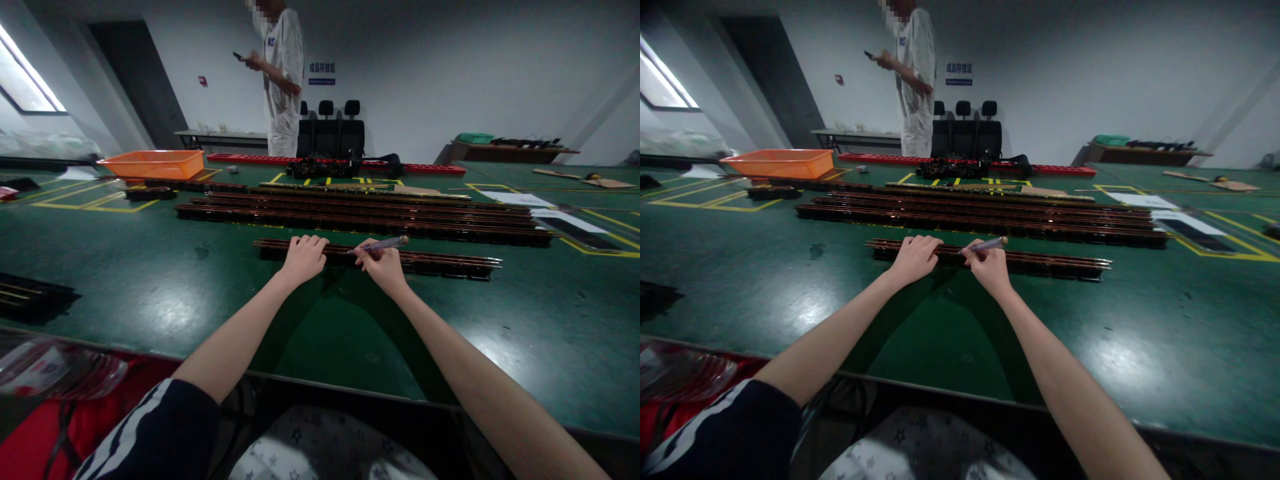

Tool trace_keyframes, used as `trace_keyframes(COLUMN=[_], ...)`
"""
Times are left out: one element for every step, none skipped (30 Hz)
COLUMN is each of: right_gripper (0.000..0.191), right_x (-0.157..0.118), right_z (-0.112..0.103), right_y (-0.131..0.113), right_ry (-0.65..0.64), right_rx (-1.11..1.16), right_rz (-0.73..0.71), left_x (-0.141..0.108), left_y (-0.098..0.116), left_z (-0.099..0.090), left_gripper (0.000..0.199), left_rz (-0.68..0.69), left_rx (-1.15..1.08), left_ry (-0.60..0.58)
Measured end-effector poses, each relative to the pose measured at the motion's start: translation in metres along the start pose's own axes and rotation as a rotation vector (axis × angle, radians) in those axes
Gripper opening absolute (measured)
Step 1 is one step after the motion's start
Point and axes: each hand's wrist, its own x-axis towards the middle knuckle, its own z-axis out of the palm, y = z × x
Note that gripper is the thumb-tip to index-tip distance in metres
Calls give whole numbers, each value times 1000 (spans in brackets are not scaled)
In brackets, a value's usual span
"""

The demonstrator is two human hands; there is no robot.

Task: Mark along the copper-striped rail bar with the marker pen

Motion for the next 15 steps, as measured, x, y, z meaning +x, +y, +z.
trace_keyframes(right_gripper=[28,28,29,29,30,30,31,32,32,33,34,34,33,33,32], right_x=[0,0,0,0,0,0,0,0,0,0,0,0,0,0,0], right_z=[0,0,0,0,0,0,0,0,0,0,0,0,0,0,0], right_y=[0,0,0,0,0,0,0,-1,-1,-1,-1,0,0,0,0], right_ry=[0,-1,-1,0,0,0,-1,-2,-4,-5,-5,-6,-8,-9,-9], right_rx=[-2,-2,-2,-1,0,3,6,9,13,18,21,23,24,27,29], right_rz=[-3,-5,-4,-2,2,6,11,14,18,22,25,27,29,29,29], left_x=[0,0,0,0,0,0,0,0,1,1,1,1,2,2,2], left_y=[0,-1,-1,-1,-2,-2,-2,-2,-2,-2,-1,-1,-1,-1,-2], left_z=[0,1,1,1,0,0,0,-1,-1,-1,-1,-1,-1,-1,-1], left_gripper=[36,36,36,36,36,36,35,35,35,35,35,35,34,34,34], left_rz=[1,2,2,4,5,6,4,3,1,-1,-2,-2,-2,-4,-6], left_rx=[1,1,0,-2,-4,-5,-5,-2,2,6,8,9,7,4,0], left_ry=[2,4,4,1,-3,-7,-10,-13,-16,-17,-17,-17,-17,-18,-20])
